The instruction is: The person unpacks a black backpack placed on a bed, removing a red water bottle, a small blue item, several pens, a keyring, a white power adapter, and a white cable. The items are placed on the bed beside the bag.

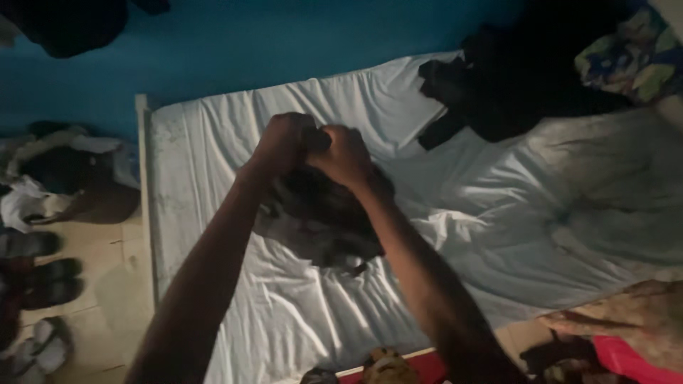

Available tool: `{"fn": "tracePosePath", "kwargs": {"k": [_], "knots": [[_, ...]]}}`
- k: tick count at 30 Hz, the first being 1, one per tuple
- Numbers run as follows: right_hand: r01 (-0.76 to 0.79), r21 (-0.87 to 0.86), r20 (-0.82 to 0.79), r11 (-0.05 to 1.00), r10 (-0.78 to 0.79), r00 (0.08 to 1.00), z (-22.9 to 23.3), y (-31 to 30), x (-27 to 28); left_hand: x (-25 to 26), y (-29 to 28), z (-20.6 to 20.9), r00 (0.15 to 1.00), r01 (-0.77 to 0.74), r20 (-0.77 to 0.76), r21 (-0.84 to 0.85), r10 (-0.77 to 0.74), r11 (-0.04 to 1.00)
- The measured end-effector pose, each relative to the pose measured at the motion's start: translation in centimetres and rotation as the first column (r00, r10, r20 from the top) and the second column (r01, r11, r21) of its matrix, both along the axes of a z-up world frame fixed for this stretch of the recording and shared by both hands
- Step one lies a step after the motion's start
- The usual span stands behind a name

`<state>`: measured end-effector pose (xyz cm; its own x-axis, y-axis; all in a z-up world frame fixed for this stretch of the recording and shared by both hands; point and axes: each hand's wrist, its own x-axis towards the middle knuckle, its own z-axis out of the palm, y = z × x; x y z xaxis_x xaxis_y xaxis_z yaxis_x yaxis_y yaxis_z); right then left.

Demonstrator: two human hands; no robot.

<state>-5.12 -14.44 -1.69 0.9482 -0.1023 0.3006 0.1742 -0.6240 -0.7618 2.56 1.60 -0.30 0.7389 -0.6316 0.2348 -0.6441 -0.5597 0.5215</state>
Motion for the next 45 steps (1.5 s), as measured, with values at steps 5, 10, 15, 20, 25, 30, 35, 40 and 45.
{"fn": "tracePosePath", "kwargs": {"k": [5, 10, 15, 20, 25, 30, 35, 40, 45], "knots": [[-0.089, -0.077, 0.203, 0.993, 0.103, 0.974, 2.5, -0.8, 3.1, 2.0, -0.1, 1.0, 0.967, -0.084, 0.220, -0.194, 0.127, 0.977], [-0.068, -0.176, 0.436, 0.982, 0.140, 0.889, 6.5, -1.5, 8.2, 6.7, -0.9, 4.7, 0.899, -0.068, 0.402, -0.265, 0.175, 0.962], [-0.236, -0.202, 0.333, 0.951, 0.293, 0.896, 8.5, -2.2, 11.6, 8.4, -0.4, 6.0, 0.779, -0.199, 0.510, -0.350, 0.364, 0.916], [-0.361, -0.232, 0.102, 0.903, 0.392, 0.914, 0.3, -0.1, 8.1, 2.0, 3.4, -2.8, 0.695, -0.244, 0.626, -0.256, 0.352, 0.936], [-0.608, -0.091, -0.336, 0.788, 0.551, 0.764, -13.1, 3.3, -0.5, -8.1, 6.5, -15.3, 0.962, -0.273, 0.037, 0.226, 0.272, 0.935], [-0.683, -0.030, -0.573, 0.730, 0.547, 0.610, -21.7, 7.8, -10.4, -19.0, 9.4, -21.2, 0.883, -0.255, -0.268, 0.417, 0.386, 0.872], [-0.692, -0.134, -0.460, 0.709, 0.574, 0.677, -27.7, 9.9, -15.3, -23.4, 10.2, -24.0, 0.811, -0.344, -0.336, 0.386, 0.478, 0.856], [-0.665, -0.162, -0.603, 0.729, 0.460, 0.652, -31.1, 10.5, -17.1, -24.4, 10.7, -27.3, 0.812, -0.310, -0.366, 0.390, 0.455, 0.867], [-0.641, -0.182, -0.678, 0.745, 0.377, 0.631, -30.8, 10.6, -18.1, -24.6, 9.7, -30.9, 0.816, -0.127, -0.482, 0.389, 0.319, 0.913]]}}
